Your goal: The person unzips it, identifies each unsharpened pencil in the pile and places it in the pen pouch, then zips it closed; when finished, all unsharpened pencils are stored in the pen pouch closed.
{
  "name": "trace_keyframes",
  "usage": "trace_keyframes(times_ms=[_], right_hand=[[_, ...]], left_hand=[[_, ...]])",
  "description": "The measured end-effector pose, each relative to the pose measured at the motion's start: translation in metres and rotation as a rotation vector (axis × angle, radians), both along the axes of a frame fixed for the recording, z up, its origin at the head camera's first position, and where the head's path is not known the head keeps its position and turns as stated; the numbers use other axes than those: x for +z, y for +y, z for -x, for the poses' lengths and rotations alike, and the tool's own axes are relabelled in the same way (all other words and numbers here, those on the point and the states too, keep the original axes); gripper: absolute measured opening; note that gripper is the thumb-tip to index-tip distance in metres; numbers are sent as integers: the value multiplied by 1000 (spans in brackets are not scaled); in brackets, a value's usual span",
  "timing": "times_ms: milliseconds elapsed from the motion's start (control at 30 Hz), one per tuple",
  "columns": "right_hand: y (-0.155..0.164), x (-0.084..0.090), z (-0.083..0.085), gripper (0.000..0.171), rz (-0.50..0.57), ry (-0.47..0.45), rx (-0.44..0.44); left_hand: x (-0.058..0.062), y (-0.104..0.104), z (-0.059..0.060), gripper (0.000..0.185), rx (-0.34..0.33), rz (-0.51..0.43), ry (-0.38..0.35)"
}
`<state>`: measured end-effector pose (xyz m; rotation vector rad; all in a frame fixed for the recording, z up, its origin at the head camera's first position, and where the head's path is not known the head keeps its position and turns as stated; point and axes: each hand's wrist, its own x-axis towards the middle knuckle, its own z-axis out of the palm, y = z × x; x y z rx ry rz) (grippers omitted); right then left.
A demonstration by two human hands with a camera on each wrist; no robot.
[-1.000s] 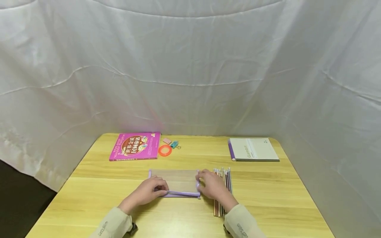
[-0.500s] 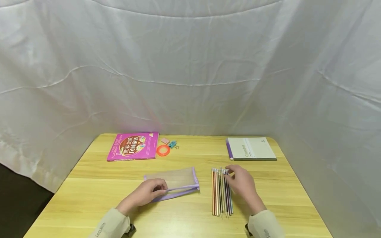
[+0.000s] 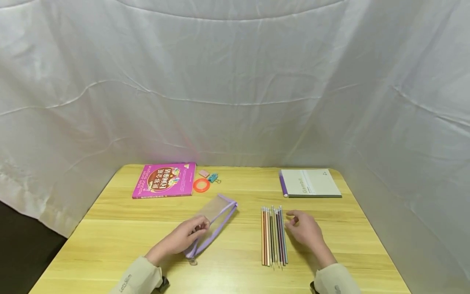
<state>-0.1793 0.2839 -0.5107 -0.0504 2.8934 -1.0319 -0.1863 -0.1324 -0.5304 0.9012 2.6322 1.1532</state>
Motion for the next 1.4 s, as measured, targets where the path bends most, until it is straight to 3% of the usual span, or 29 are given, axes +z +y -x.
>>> trace_keyframes(times_ms=[100, 367, 633, 833, 1000, 1200, 1400], right_hand=[[0, -4, 1, 44, -4, -2, 12], [-1, -7, 3, 45, -5, -7, 21], [-7, -8, 5, 47, 1, -45, 10], [-7, -10, 7, 48, -5, -36, 16], [-6, -13, 8, 47, 13, -43, 24], [-4, -15, 9, 50, 97, -90, 17], [-4, -15, 10, 56, 178, -141, -8]], left_hand=[[-1, 1, 1, 6, -1, -32, -31], [-1, 5, 2, 13, -15, -176, -225], [-3, 15, 2, 22, -20, -473, -474], [-9, 23, 4, 25, 26, -605, -581], [-21, 25, 4, 18, 64, -689, -635], [-35, 26, 3, 15, 44, -806, -665], [-40, 27, 4, 17, 17, -906, -663]])
